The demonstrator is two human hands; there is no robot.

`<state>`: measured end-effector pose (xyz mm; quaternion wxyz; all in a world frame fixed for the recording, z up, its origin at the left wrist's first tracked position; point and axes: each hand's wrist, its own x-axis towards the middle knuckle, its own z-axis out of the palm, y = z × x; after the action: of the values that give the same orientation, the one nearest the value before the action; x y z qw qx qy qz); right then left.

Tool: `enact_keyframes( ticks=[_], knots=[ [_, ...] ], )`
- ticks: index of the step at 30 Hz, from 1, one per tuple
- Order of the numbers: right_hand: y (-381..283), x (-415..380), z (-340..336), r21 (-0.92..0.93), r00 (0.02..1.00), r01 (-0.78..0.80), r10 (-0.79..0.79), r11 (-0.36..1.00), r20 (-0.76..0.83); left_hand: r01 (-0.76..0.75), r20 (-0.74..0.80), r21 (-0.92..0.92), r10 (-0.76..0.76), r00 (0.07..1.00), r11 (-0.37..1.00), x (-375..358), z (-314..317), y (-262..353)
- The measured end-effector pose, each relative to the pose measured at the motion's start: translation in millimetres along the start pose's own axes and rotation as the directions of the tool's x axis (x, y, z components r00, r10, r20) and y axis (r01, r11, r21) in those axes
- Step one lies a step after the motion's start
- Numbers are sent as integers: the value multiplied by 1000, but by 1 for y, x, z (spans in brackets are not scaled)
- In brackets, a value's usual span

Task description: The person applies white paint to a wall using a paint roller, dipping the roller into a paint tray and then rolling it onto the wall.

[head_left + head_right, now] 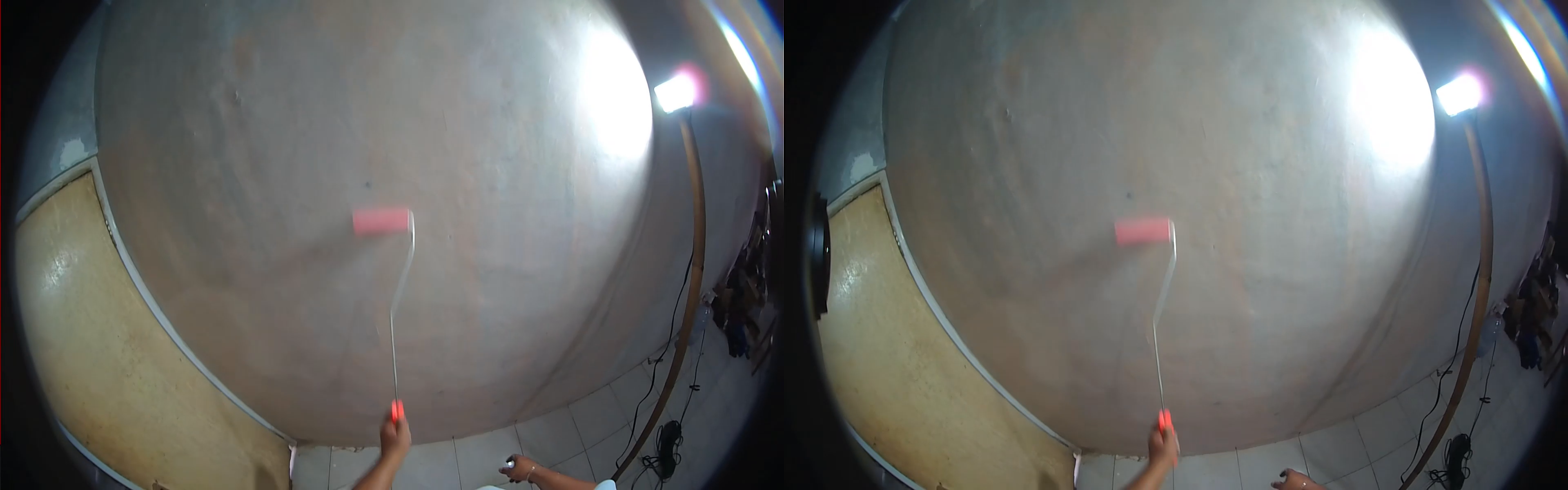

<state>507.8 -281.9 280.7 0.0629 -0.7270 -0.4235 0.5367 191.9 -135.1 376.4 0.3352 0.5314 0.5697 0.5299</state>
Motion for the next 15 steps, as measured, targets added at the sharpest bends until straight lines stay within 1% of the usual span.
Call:
enact_keyframes(
  ticks=[1, 2, 4, 5, 6, 7, 8, 9, 10, 11, 12, 13, 14, 15],
  knots=[
    [-12, 7, -4, -135, 997, 75, -72, 988, 27, -67, -8, 52, 68, 998, 996, 38, 1, 54],
    [-24, 13, -6, -261, 988, 154, -143, 953, 62, -77, -28, -53, 75, 997, 996, 65, 1, 124],
    [-48, 25, -3, -372, 942, 324, -334, 870, 38, 58, 94, -157, -44, 995, 986, 109, -3, 203],
    [-67, 23, -4, -332, 926, 366, -377, 869, 33, 55, 94, -156, -41, 995, 986, 115, 2, 201],
    [-82, 17, -5, -302, 912, 399, -408, 866, 34, 27, 76, -141, -17, 997, 990, 122, 8, 190],
    [-96, 9, -6, -314, 916, 391, -399, 865, 42, 1, 57, -129, 6, 998, 992, 128, 18, 177],
    [-113, 2, -6, -151, 910, 414, -406, 898, 80, -89, 1, -46, 89, 996, 995, 118, 31, 138],
    [-122, -1, -4, 23, 900, 421, -420, 907, 114, -176, -44, 47, 179, 983, 983, 88, 42, 85],
    [-125, 1, -2, 24, 900, 421, -421, 907, 112, -165, -24, 17, 165, 986, 986, 44, 45, 60],
    [-128, 5, 0, -28, 863, 503, -500, 864, 75, -42, 20, 31, 41, 999, 999, 2, 47, 8],
    [-131, 9, 2, -80, 816, 577, -576, 813, 41, 50, 8, 149, -52, 999, 988, -45, 46, -38],
    [-134, 9, 3, -72, 815, 580, -579, 812, 27, 431, 211, 72, -436, 875, 899, -86, 37, -80],
    [-135, 6, 2, -26, 822, 570, -570, 821, 7, 423, 221, 75, -428, 876, 903, -87, 38, -84],
    [-133, 3, 1, 18, 831, 556, -556, 831, -5, 439, 197, 4, -431, 881, 899, -91, 40, -88]
  ],
)
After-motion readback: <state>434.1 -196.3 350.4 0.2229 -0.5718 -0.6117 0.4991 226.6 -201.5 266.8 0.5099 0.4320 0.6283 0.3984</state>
